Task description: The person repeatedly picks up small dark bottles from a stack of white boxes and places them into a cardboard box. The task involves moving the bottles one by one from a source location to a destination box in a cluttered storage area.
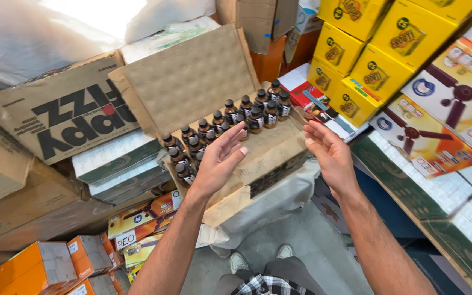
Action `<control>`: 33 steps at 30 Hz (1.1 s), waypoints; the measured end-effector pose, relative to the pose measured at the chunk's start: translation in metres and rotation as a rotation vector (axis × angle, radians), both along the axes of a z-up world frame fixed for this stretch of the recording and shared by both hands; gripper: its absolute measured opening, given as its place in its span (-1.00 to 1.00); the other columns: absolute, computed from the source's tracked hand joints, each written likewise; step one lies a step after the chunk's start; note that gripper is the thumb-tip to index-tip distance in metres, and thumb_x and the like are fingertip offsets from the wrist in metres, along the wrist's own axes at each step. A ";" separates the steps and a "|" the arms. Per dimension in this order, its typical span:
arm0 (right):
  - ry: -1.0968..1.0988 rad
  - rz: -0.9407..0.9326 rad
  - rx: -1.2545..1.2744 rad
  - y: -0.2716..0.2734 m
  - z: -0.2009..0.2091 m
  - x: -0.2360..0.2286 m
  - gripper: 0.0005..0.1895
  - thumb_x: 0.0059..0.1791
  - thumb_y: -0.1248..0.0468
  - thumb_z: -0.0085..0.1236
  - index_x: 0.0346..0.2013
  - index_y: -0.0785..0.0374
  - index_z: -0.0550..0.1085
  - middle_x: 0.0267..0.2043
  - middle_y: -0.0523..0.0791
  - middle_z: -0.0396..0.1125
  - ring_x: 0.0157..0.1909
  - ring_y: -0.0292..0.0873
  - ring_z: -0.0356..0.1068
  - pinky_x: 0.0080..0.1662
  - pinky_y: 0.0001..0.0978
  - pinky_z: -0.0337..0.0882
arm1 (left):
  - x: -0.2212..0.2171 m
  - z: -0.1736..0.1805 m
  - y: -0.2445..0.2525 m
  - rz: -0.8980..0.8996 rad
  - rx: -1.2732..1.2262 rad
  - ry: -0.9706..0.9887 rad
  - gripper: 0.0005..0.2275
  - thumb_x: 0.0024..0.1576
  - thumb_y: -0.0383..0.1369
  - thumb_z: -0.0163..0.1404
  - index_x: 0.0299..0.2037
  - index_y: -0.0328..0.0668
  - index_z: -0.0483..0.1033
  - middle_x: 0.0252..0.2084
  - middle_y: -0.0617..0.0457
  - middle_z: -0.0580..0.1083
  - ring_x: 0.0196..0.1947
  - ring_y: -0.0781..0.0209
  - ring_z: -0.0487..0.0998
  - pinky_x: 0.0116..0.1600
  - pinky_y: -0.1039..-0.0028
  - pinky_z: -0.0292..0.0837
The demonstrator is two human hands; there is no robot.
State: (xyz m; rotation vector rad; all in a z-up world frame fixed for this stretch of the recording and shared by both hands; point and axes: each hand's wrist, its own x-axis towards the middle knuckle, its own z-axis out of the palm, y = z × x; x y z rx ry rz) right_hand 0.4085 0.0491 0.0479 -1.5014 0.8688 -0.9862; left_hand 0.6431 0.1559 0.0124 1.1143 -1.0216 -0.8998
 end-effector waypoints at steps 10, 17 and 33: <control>0.132 -0.048 0.142 0.022 0.005 -0.151 -0.38 0.09 0.39 -0.05 0.47 0.34 0.14 0.49 0.26 0.03 0.55 0.35 -0.10 0.44 0.31 0.01 | -0.136 0.013 -0.048 -0.358 0.155 0.020 -0.39 0.16 -0.38 0.10 0.45 -0.15 0.21 0.51 -0.12 0.19 0.52 -0.15 0.08 0.50 0.01 0.01; 0.155 -0.144 0.210 0.025 -0.009 -0.300 -0.42 0.12 0.32 -0.05 0.45 0.35 0.15 0.42 0.29 0.07 0.51 0.40 -0.06 0.41 0.40 0.04 | -0.281 0.017 -0.082 -0.580 0.183 -0.087 -0.39 0.17 -0.34 0.11 0.46 -0.18 0.20 0.50 -0.19 0.16 0.50 -0.28 0.04 0.46 -0.10 0.03; 0.085 -0.693 0.403 0.030 -0.057 -0.627 -0.56 0.07 0.32 0.11 0.27 0.26 0.42 0.09 0.12 0.45 0.16 0.01 0.43 0.22 -0.05 0.42 | -0.610 -0.021 -0.180 -0.859 0.301 -0.119 -0.60 0.20 -0.46 0.04 0.27 -0.31 0.43 0.26 -0.32 0.41 0.26 -0.20 0.47 0.27 0.10 0.44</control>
